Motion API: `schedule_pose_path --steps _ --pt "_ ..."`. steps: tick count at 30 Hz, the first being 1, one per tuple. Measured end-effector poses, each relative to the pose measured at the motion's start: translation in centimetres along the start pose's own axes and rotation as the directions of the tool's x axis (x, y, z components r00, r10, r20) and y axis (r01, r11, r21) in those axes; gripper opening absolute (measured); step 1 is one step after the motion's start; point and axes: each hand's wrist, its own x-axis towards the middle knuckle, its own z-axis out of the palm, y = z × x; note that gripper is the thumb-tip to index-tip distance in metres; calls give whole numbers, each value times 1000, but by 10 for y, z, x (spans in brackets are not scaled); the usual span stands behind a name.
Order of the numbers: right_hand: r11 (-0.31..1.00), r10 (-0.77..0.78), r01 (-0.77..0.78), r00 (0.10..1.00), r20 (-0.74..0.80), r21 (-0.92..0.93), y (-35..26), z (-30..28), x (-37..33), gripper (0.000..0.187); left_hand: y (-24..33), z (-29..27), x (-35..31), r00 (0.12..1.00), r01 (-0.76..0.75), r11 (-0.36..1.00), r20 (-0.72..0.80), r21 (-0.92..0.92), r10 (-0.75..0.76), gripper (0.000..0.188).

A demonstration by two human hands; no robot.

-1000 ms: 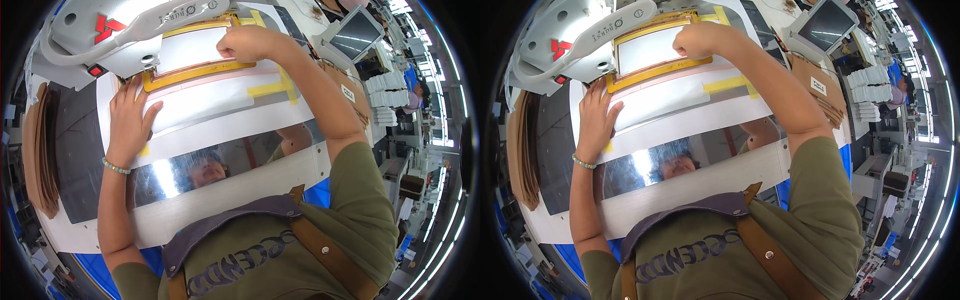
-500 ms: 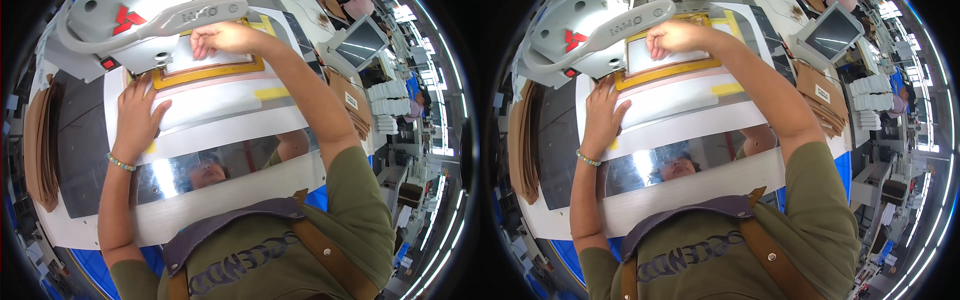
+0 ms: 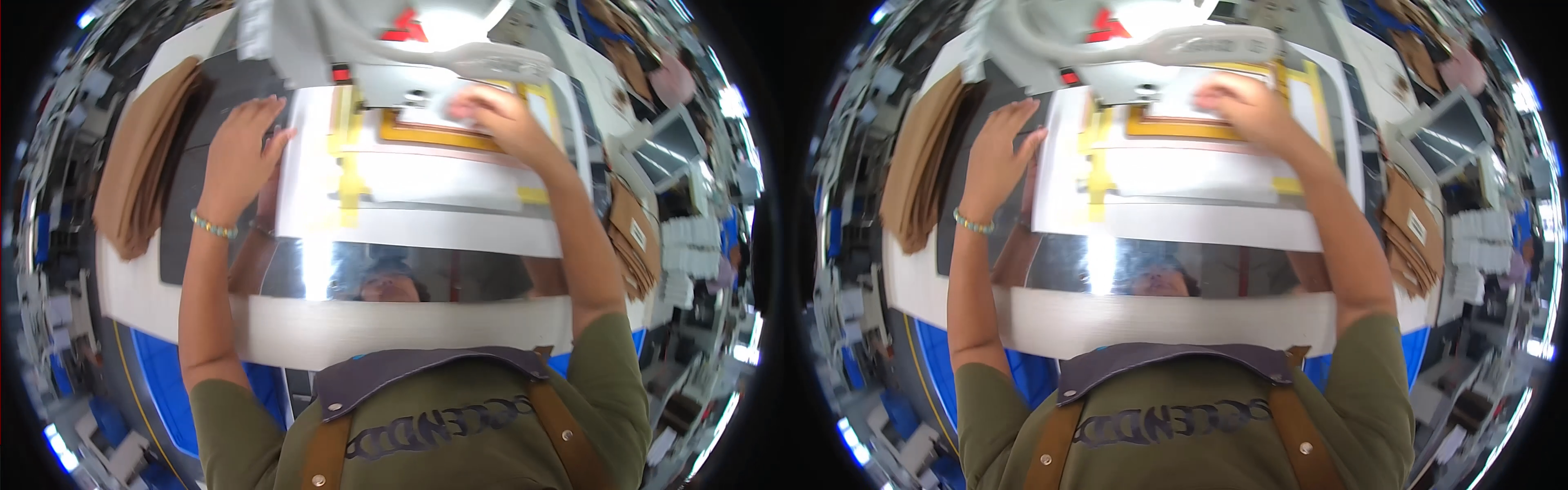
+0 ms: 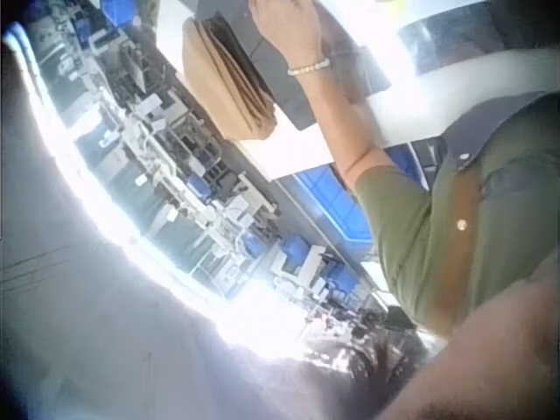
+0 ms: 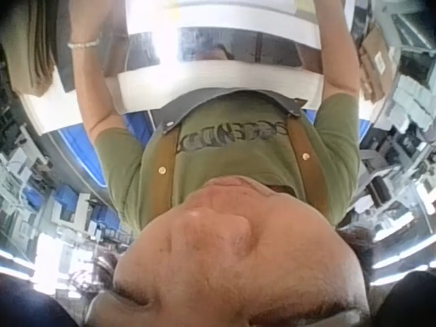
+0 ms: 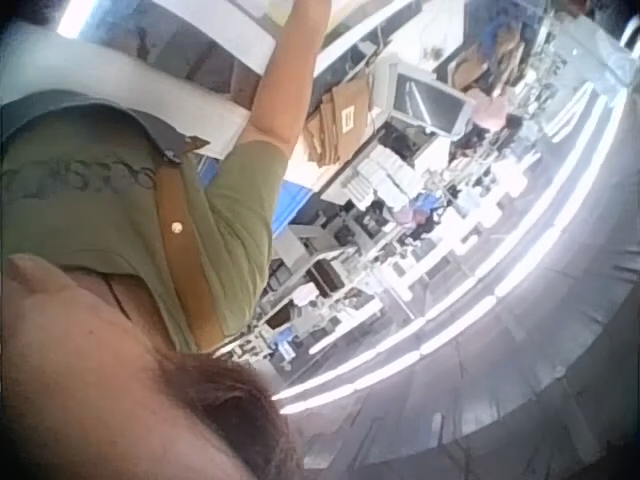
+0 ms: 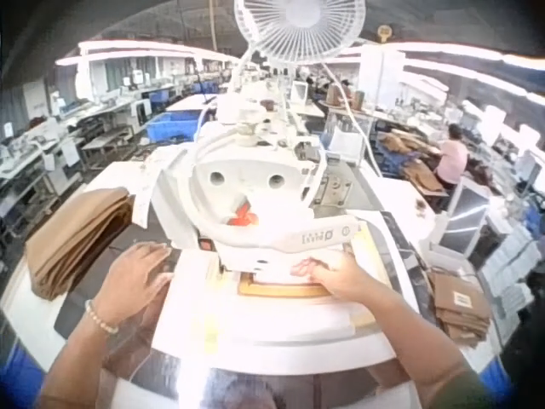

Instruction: The recorder is using a specialized sewing machine to attach brand labels to leather components.

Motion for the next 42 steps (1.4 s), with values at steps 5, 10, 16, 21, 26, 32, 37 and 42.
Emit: schedule_pose_path --steps 5,10,16,21,26,32,37,42 --pt "991 130 -117 968 -215 71 26 -27 -55 23 -119 -48 -15 973 222 940 -122 259 -196 37" --pt "983 14 62 913 -407 174 36 -23 -56 25 -194 -61 -36 883 421 738 -51 527 -467 26" --pt "975 34 54 924 -380 217 45 -21 -56 25 -228 -41 -42 932 339 720 -112 605 -345 25" --pt "975 50 42 915 -401 216 45 -23 -54 25 -272 -69 -31 632 761 638 -85 -118 -770 24" --pt "977 56 31 917 -394 210 46 -25 -58 25 -288 -70 -43 515 619 177 227 -765 -826 22" --pt "977 22 54 936 -350 205 50 -19 -50 24 -307 -80 -63 497 669 347 48 -657 -866 22" --pt "994 35 6 932 -361 110 47 -17 -55 23 -263 -56 -45 657 651 673 -183 -351 -731 24" --pt "999 17 -2 934 -357 43 44 -17 -56 23 -243 -50 -32 788 614 777 -162 140 -594 23"
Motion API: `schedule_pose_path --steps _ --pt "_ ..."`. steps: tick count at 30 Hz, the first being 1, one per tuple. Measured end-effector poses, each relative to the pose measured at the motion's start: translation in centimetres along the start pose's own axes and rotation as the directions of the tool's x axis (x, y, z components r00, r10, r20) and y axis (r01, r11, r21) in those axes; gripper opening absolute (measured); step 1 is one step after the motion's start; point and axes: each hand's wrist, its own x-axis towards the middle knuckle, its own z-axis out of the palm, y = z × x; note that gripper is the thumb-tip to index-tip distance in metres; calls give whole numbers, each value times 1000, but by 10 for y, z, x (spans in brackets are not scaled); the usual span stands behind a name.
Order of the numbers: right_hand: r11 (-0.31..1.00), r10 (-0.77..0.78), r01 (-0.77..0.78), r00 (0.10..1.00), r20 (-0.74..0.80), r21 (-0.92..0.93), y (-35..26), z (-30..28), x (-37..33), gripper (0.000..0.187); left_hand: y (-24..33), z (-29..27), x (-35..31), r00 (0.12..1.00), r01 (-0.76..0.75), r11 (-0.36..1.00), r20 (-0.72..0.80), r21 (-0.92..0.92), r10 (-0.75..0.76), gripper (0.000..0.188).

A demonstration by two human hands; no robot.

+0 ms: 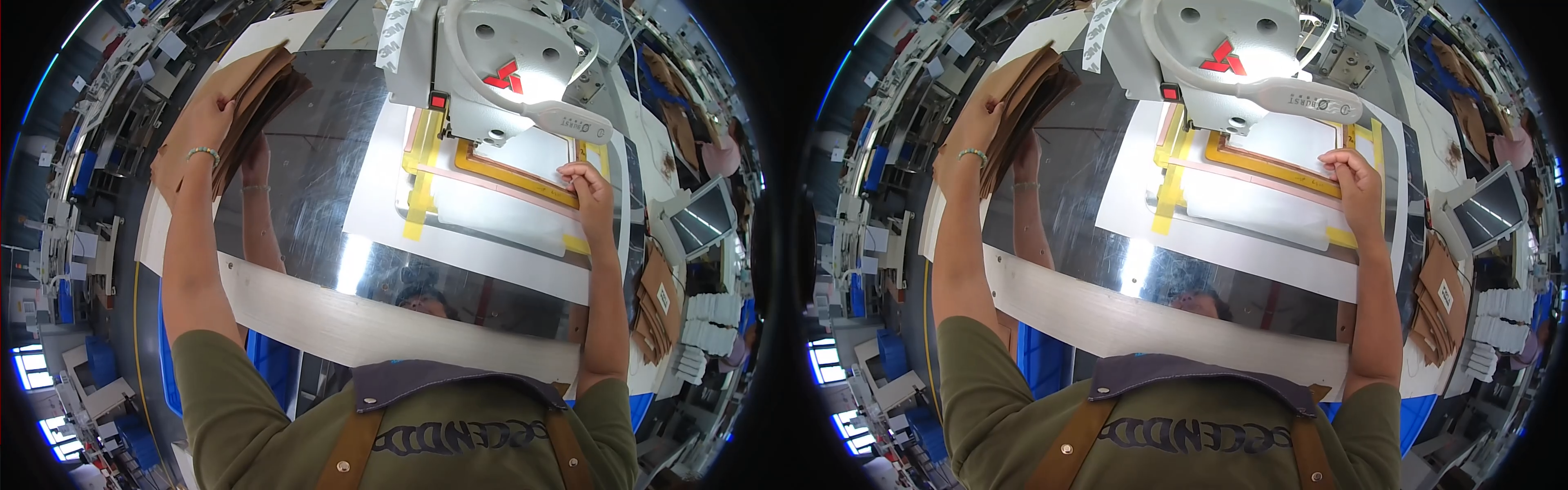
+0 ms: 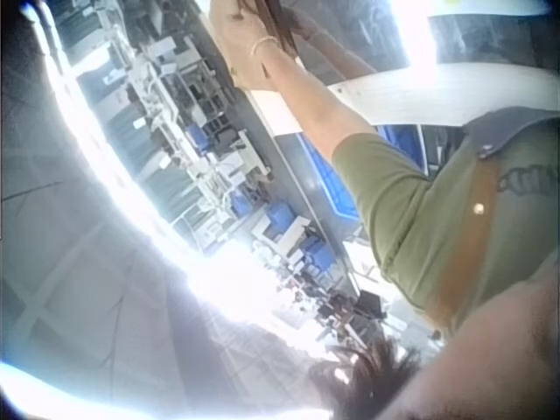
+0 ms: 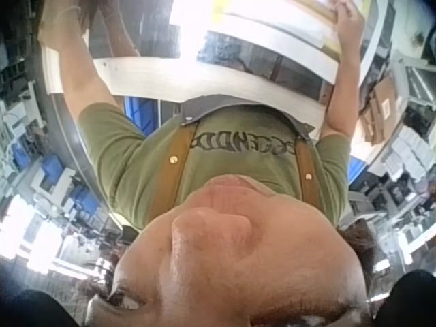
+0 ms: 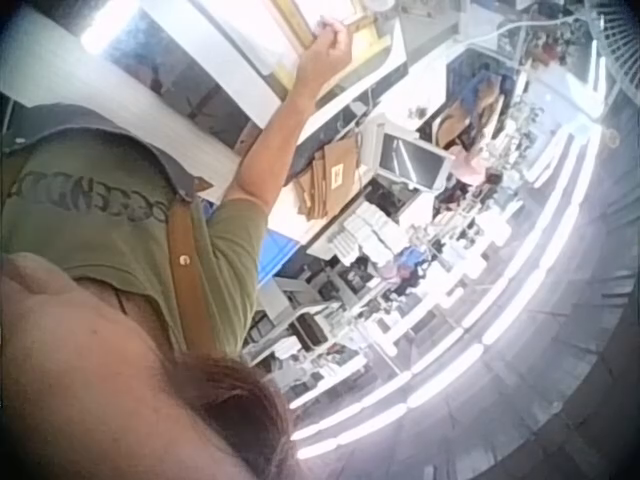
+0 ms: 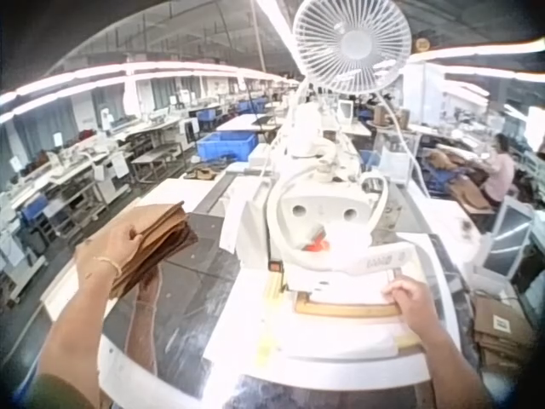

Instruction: The recorder is using a specialized sewing machine to attach brand labels to leather components.

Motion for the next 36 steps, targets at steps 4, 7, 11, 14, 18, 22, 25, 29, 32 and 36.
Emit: schedule_pose_path --steps 4,7,11,14,18,22,25,29,32,36 --pt "1000 -22 22 1000 3 -22 -4 2 1 22 10 7 1 989 -133 970 -30 204 142 30" --pt "999 -34 34 999 4 -34 -4 4 2 22 18 17 6 999 -15 956 -25 294 23 38" --pt "999 -34 34 999 14 -38 -3 5 1 22 30 19 16 996 91 930 -10 357 -94 55" --pt "998 -30 30 1000 10 -51 -5 4 0 22 56 14 23 975 164 904 74 396 -210 74" --pt "995 -55 55 998 9 -87 -8 5 0 20 69 13 29 928 213 874 189 437 -321 90" --pt "985 -111 113 994 22 -133 -5 2 0 18 35 43 49 943 256 894 109 367 -315 88" --pt "985 -135 138 990 37 -107 -10 11 5 18 -35 28 61 973 144 952 135 271 -185 72" --pt "982 -123 126 992 32 -142 -9 4 0 19 -58 22 63 887 406 879 337 -249 -314 49" --pt "981 -134 138 990 41 -138 -13 7 2 19 -78 8 48 805 483 304 280 -821 -523 32" --pt "987 -136 137 991 12 -87 -12 11 4 20 -94 -50 46 612 36 242 -169 -970 -772 21"
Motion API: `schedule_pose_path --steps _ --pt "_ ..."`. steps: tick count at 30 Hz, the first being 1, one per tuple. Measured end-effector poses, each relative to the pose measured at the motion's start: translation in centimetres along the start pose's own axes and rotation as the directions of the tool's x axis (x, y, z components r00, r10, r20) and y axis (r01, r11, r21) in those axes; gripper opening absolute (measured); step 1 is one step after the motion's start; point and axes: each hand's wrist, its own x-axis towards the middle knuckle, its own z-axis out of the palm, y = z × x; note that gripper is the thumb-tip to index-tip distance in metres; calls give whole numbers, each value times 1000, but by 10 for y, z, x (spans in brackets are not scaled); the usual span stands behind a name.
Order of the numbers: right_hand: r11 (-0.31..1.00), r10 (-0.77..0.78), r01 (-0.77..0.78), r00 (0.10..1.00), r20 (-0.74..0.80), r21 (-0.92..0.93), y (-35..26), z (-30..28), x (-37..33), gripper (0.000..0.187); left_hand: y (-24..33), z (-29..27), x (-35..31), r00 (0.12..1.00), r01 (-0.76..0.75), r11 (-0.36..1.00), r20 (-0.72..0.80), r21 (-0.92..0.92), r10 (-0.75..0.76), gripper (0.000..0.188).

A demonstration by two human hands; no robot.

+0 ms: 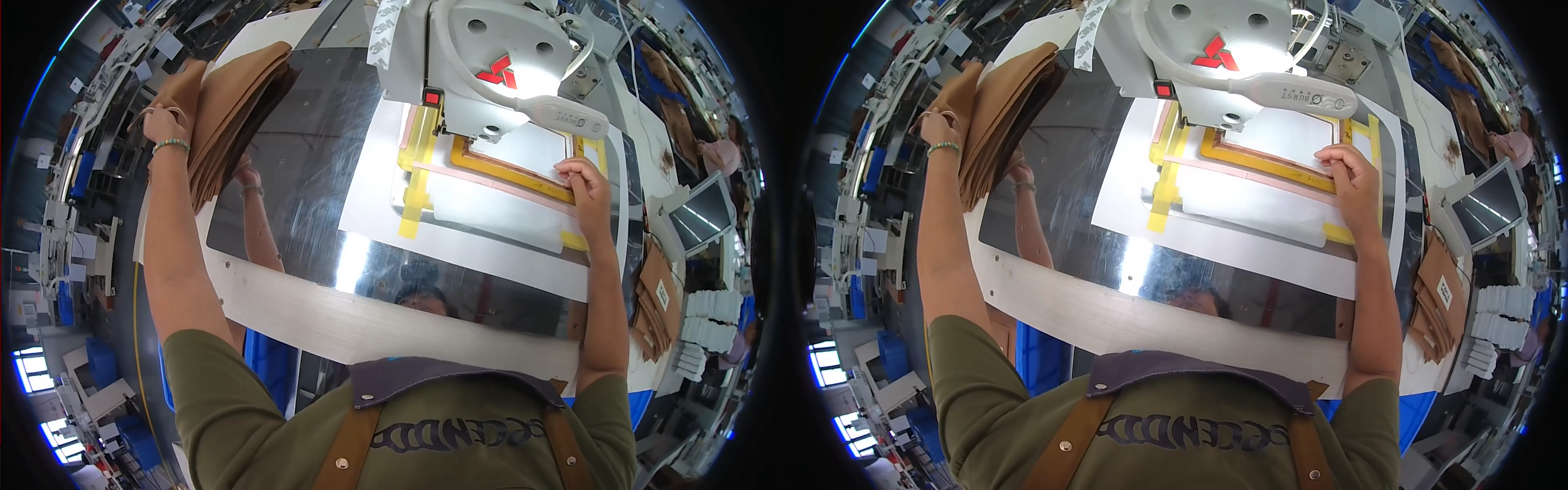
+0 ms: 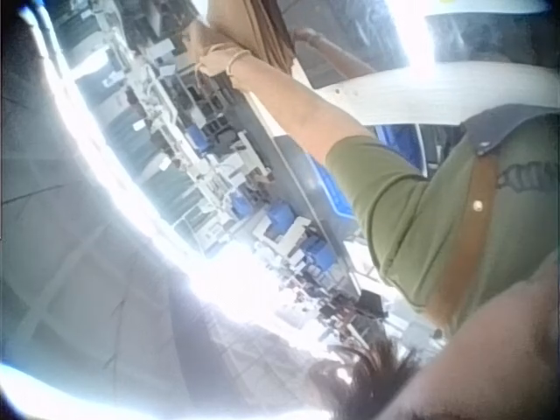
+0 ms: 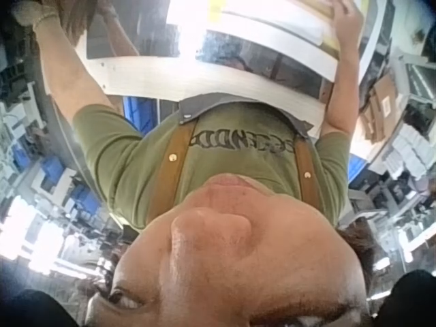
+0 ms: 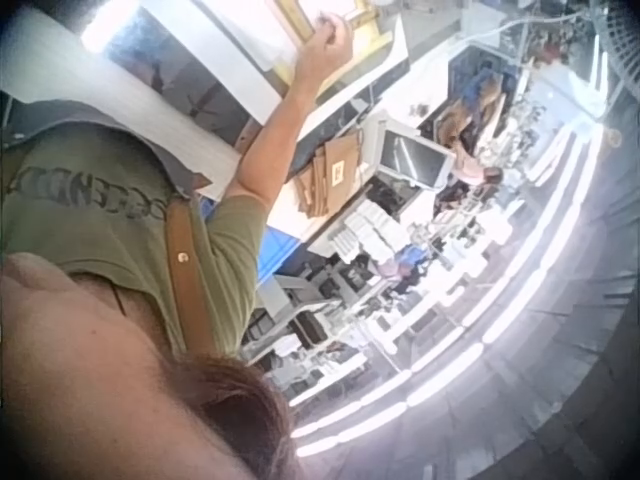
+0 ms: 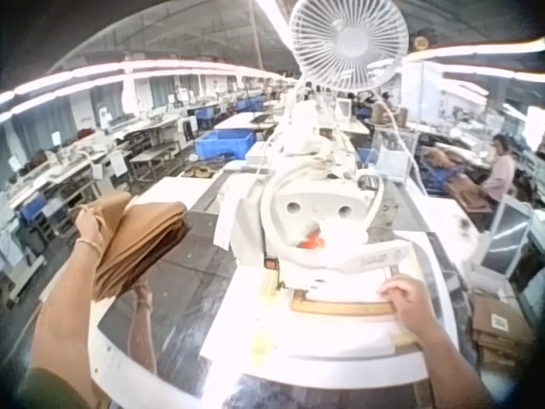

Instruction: The recorder is using a specialized sewing machine to attach brand labels to leather components.

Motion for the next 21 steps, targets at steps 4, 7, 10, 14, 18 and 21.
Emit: schedule_pose_path --steps 4,7,10,14,18,21 --pt "999 36 -36 998 -47 11 -6 -7 -6 21 50 20 -51 753 -585 536 162 609 637 21" --pt "1000 -16 16 1000 -26 -27 -15 -10 -5 22 83 15 -136 458 -889 274 679 367 574 25" --pt "1000 -16 16 998 60 -1 -41 -5 -6 21 87 5 -200 -92 -993 -89 980 -77 174 41" --pt "986 -131 158 929 346 -51 -80 8 -6 19 34 -38 -276 -137 -970 210 989 -125 -46 46" --pt "948 -260 317 816 516 -23 -112 50 -15 23 31 -53 -311 18 -935 355 1000 13 9 38" --pt "888 -367 459 738 566 -22 -132 84 -20 28 34 -43 -320 71 -909 417 991 19 110 35"
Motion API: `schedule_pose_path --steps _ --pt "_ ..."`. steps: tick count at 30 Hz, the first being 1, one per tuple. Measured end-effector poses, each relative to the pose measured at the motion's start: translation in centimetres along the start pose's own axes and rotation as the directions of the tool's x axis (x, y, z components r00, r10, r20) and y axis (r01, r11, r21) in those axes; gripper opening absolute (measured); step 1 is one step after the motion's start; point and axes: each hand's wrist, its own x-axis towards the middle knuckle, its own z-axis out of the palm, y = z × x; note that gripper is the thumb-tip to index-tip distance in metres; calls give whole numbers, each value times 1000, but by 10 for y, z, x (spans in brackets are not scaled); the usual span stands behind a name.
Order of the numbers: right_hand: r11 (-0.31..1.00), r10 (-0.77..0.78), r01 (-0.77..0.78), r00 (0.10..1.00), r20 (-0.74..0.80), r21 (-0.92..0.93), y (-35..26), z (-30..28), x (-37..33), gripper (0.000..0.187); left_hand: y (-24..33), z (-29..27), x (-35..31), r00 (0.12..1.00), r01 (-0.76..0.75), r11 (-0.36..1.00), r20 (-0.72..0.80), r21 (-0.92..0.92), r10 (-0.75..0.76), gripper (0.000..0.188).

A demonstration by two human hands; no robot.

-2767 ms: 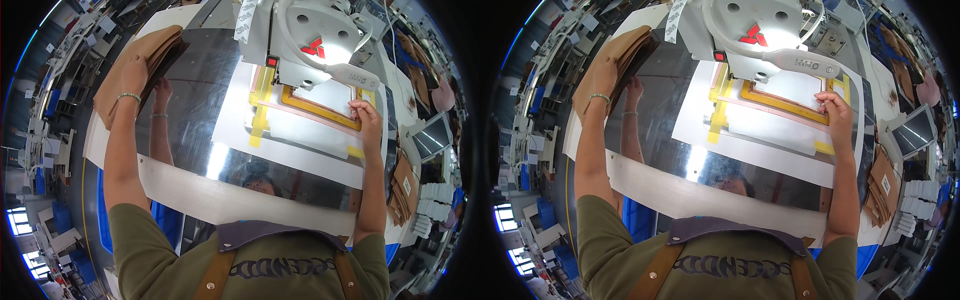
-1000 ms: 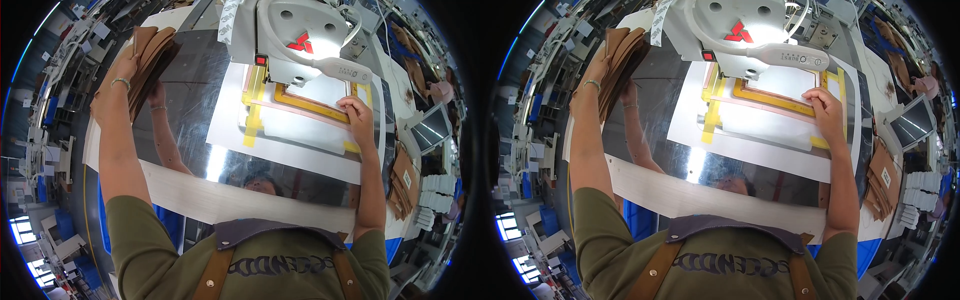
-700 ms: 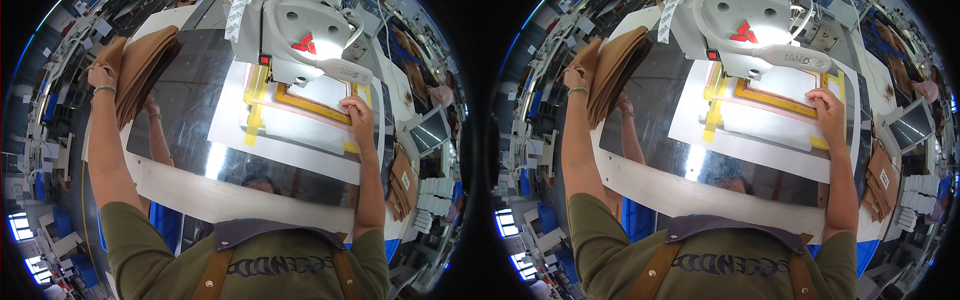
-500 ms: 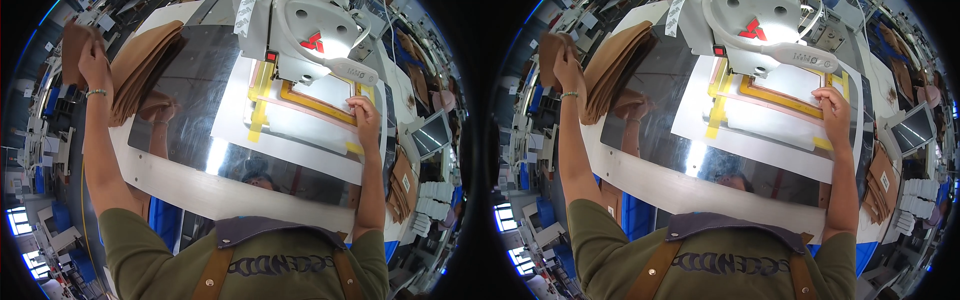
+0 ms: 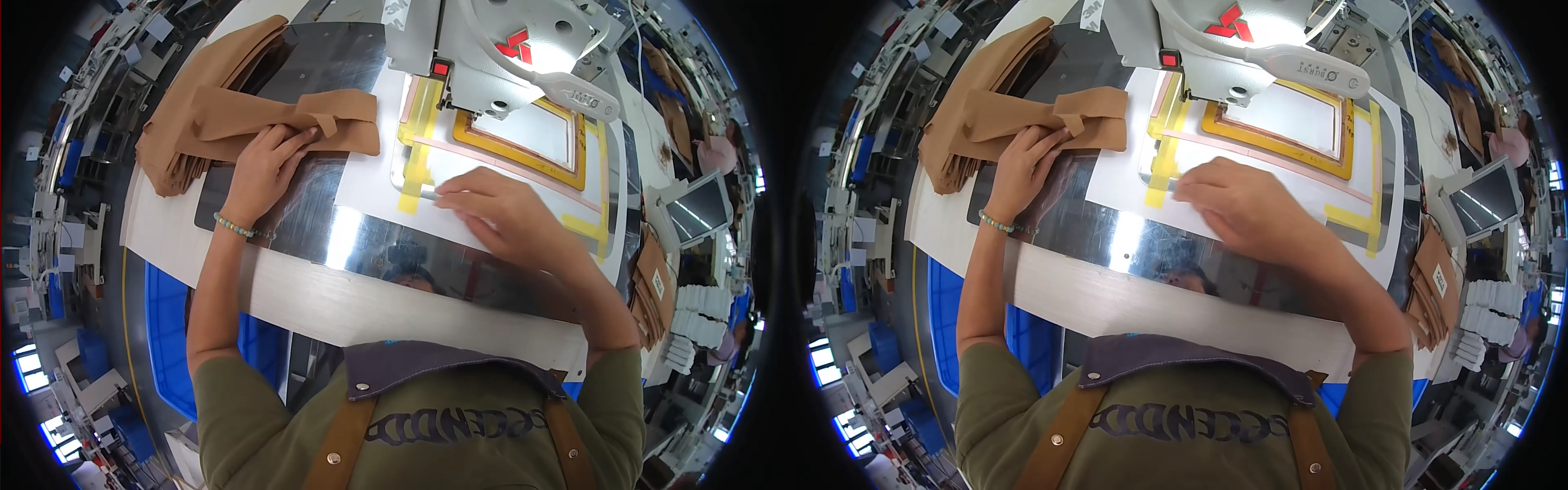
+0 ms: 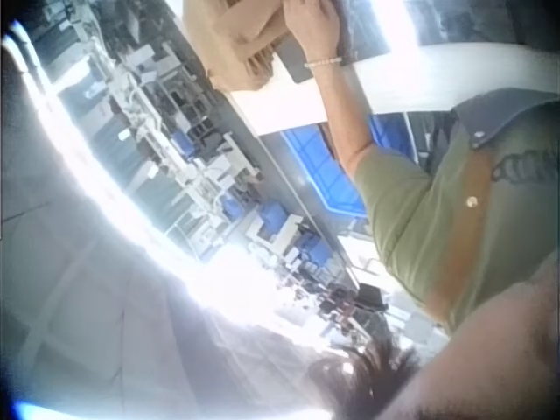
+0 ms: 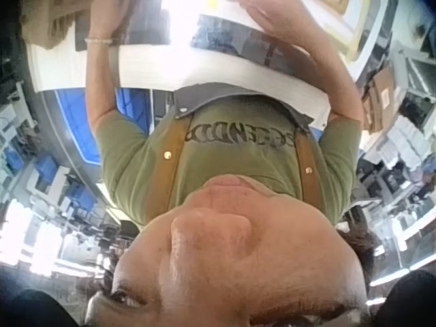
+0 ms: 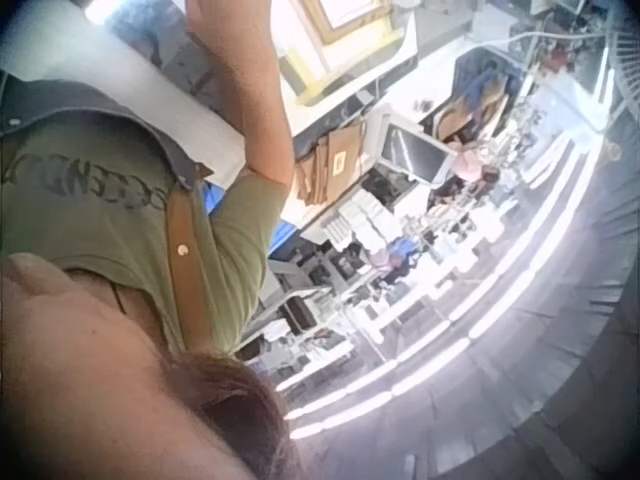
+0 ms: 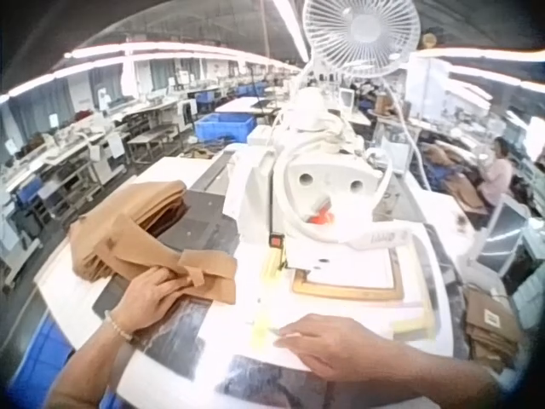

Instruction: The recorder is using a specialized sewing machine to attach brand labels to leather components.

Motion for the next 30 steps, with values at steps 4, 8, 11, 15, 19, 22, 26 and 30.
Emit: schedule_pose_path --steps 4,8,11,15,19,22,26,30 --pt "953 -217 192 972 -87 -235 -8 50 53 32 -2 -2 2 998 -49 998 48 -36 51 30" --pt "826 -283 155 945 -162 -542 10 106 103 24 -4 -4 -7 993 -88 996 75 -35 90 25" --pt "742 -261 165 964 -54 -650 26 115 120 12 -4 -12 0 998 2 999 57 -49 1 21" --pt "760 -341 227 937 -77 -609 21 115 120 5 -74 -38 -1 974 193 977 -136 96 -179 27" --pt "794 -297 246 955 -2 -556 23 105 98 14 -137 -58 -11 903 423 827 -91 370 -421 46" --pt "815 -276 243 961 17 -526 21 95 88 24 -178 -63 -46 910 405 765 -300 501 -286 49" --pt "836 -227 164 972 -59 -524 26 71 81 28 -121 -55 -27 950 201 941 -287 272 -120 29" --pt "860 -55 35 998 -23 -509 9 55 105 28 -48 -60 -51 971 227 969 49 96 -232 21"
